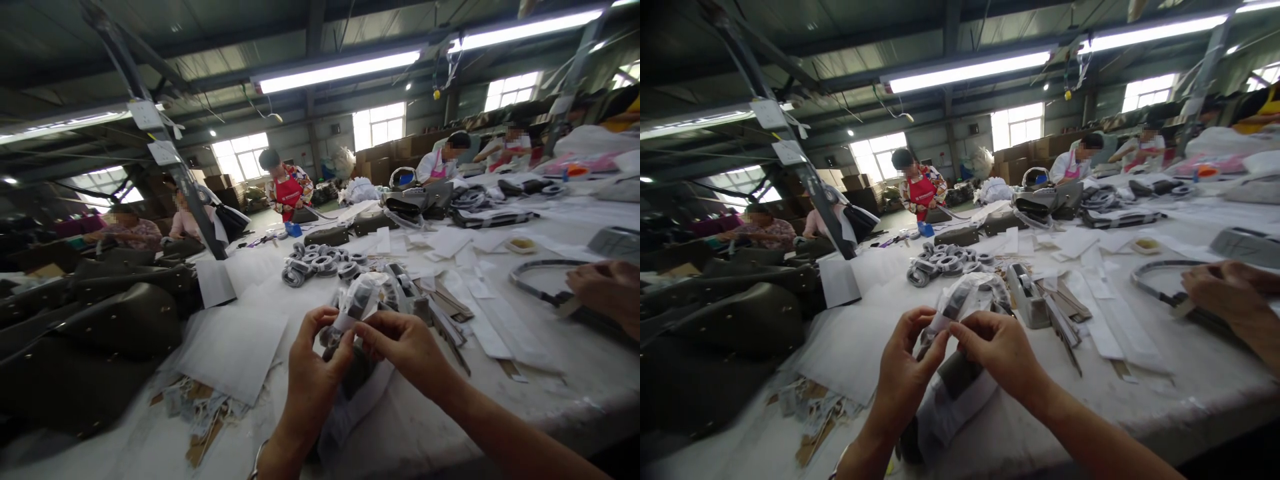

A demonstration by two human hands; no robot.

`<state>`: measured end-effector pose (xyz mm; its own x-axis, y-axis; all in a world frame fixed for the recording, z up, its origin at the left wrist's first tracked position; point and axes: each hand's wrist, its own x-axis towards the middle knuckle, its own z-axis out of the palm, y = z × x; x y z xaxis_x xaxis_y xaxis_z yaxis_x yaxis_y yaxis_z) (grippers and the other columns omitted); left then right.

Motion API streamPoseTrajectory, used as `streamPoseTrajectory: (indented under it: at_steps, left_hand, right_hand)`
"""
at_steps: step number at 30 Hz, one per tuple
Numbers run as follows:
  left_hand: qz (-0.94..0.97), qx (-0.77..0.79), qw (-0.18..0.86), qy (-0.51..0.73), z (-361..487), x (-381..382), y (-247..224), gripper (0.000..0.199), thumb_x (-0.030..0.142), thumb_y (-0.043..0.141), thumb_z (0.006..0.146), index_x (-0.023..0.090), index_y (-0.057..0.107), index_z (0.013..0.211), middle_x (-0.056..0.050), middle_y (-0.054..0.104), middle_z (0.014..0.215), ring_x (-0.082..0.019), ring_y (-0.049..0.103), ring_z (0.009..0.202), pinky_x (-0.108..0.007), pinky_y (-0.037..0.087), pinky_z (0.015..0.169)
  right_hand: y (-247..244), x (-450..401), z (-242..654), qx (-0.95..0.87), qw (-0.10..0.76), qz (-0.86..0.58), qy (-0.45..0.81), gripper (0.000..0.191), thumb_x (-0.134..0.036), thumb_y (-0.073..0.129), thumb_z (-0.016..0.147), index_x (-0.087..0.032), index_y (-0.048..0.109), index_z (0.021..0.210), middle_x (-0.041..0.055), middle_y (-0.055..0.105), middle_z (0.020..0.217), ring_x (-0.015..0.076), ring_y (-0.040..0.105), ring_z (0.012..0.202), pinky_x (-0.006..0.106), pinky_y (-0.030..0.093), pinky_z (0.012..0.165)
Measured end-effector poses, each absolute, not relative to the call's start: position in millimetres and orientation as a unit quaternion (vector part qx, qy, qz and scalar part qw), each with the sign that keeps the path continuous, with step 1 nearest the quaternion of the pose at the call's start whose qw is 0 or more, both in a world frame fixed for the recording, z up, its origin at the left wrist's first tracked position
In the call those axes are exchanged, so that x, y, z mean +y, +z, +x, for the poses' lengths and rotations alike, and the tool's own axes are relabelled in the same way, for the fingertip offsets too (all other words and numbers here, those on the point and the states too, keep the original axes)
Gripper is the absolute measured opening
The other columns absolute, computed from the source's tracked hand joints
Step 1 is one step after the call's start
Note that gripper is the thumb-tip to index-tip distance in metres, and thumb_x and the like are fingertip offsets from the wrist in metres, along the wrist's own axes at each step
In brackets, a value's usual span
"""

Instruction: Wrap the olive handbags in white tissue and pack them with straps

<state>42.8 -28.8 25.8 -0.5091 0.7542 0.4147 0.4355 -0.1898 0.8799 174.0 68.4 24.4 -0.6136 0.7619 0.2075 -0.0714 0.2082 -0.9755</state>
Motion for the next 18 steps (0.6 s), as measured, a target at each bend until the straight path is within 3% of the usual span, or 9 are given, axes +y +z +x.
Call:
streamPoseTrajectory:
  at_steps: [7,18]
  left_hand:
    - [0.480,0.599,0.163,0.619,41.4,-31.8,23.7,0.034,0.045,0.065,0.088,0.023,0.056,0.112,-0.002,0.064,0.102,-0.018,0.064,0.096,-0.029,0.049,0.084]
    - [0.442,0.657,0.064,0.608,50.7,-32.5,26.7,0.024,0.038,0.071,0.081,0.023,0.063,0.099,-0.001,0.068,0.096,-0.019,0.064,0.095,-0.028,0.048,0.083]
  right_hand:
    - [22.5,67.1,173.6,-0.692,0.329,-0.230,0.600,0.039,-0.053,0.074,0.079,-0.017,0.066,0.067,-0.0003,0.064,0.062,0.0116,0.057,0.054,0.022,0.043,0.051]
    - [22.3,68.4,187.2,-0.662,0.261,-0.193,0.675,0.033,-0.047,0.073,0.082,-0.019,0.078,0.099,0.0033,0.073,0.086,0.0119,0.059,0.068,0.024,0.047,0.065]
